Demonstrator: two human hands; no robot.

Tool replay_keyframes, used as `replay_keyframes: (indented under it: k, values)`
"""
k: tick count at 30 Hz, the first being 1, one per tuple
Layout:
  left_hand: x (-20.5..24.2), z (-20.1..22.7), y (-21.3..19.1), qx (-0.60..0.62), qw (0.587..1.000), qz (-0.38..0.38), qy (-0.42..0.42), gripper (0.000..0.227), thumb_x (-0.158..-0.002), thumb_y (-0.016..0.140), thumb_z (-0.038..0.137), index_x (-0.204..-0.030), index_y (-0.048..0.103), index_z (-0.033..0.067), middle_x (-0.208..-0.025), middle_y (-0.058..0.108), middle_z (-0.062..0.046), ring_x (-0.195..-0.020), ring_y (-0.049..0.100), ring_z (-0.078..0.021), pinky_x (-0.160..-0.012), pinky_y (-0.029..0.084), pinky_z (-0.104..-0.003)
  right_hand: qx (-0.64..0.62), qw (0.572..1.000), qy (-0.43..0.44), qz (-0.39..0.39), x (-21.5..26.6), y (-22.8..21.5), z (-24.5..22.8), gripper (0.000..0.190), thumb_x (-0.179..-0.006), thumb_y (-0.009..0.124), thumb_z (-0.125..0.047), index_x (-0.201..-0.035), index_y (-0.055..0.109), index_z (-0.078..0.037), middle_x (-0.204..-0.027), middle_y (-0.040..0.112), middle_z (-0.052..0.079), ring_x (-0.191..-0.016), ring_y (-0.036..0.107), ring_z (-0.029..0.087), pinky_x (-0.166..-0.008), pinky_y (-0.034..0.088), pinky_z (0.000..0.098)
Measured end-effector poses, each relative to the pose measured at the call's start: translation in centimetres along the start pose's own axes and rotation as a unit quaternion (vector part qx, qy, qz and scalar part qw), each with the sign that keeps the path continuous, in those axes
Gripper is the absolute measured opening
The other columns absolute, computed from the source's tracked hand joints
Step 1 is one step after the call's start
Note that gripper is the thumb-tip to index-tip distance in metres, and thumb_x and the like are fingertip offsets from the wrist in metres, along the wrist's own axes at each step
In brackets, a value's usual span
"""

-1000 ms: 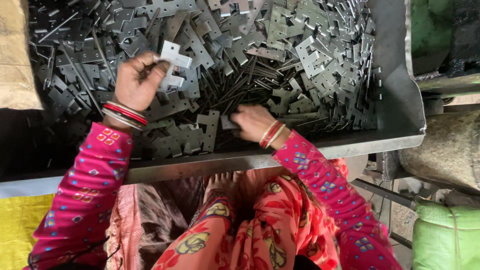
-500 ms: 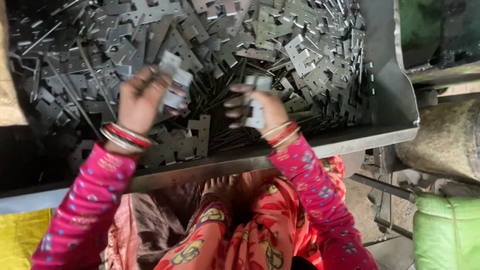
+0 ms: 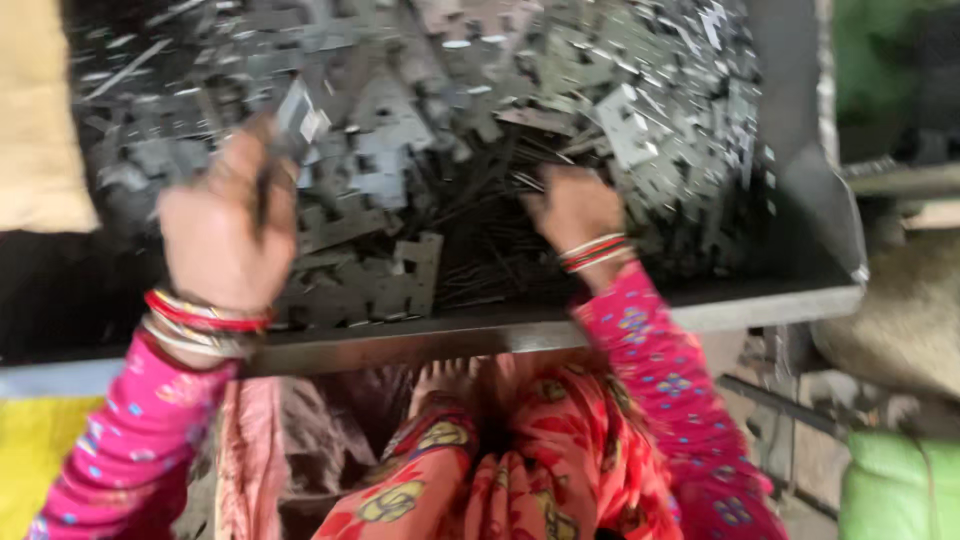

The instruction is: The person sorts small metal brackets and rods from a mixed pile in a metal tray, separating the two types by hand and moving them to opposite sides of the tray.

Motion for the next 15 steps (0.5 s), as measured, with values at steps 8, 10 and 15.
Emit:
replay_keyframes:
  k: [8, 10, 15]
  values:
    - [-4.1, -9.5, -9.4, -0.350, 0.932, 0.091, 0.015, 0.018, -0.102, 0.071, 0.001, -0.119, 0.066, -0.0014, -0.090, 0.066, -0.024, -0.076, 0.062, -0.0442, -0.068, 0.049, -0.051, 0.082, 0.984, -0.029, -0.154, -0.2, 0.5, 7.0, 0.037, -0.083, 0.078, -0.042, -0.108, 0.072, -0.015, -0.086, 0.074, 0.016, -0.083, 0.071, 0.040, -0.069, 0.056, 0.0524]
    - [-3.4, -11.7, -9.3, -0.371, 0.924, 0.096, -0.013, 0.019, -0.099, 0.071, 0.002, -0.117, 0.066, -0.0006, -0.091, 0.066, -0.023, -0.077, 0.062, -0.0430, -0.070, 0.050, -0.050, 0.069, 0.989, -0.016, -0.133, -0.1, 0.2, 6.5, 0.035, -0.083, 0.081, -0.042, -0.106, 0.072, -0.017, -0.080, 0.074, 0.014, -0.079, 0.072, 0.037, -0.067, 0.056, 0.0495]
    - [-3.3, -14.6, -8.9, -0.383, 0.914, 0.125, -0.037, 0.021, -0.093, 0.071, 0.006, -0.113, 0.066, 0.0013, -0.093, 0.066, -0.020, -0.081, 0.064, -0.0401, -0.073, 0.051, -0.048, -0.313, 0.924, 0.108, -0.189, -0.2, -2.1, 3.5, 0.022, -0.091, 0.075, -0.024, -0.104, 0.067, -0.008, -0.074, 0.072, 0.008, -0.060, 0.070, 0.022, -0.052, 0.054, 0.0393]
Point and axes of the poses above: each hand's wrist, its own x-axis away from the middle knuckle, its own y-axis out of the palm, z = x × y, the point moved 1 cm from there along -x, towards the middle knuckle
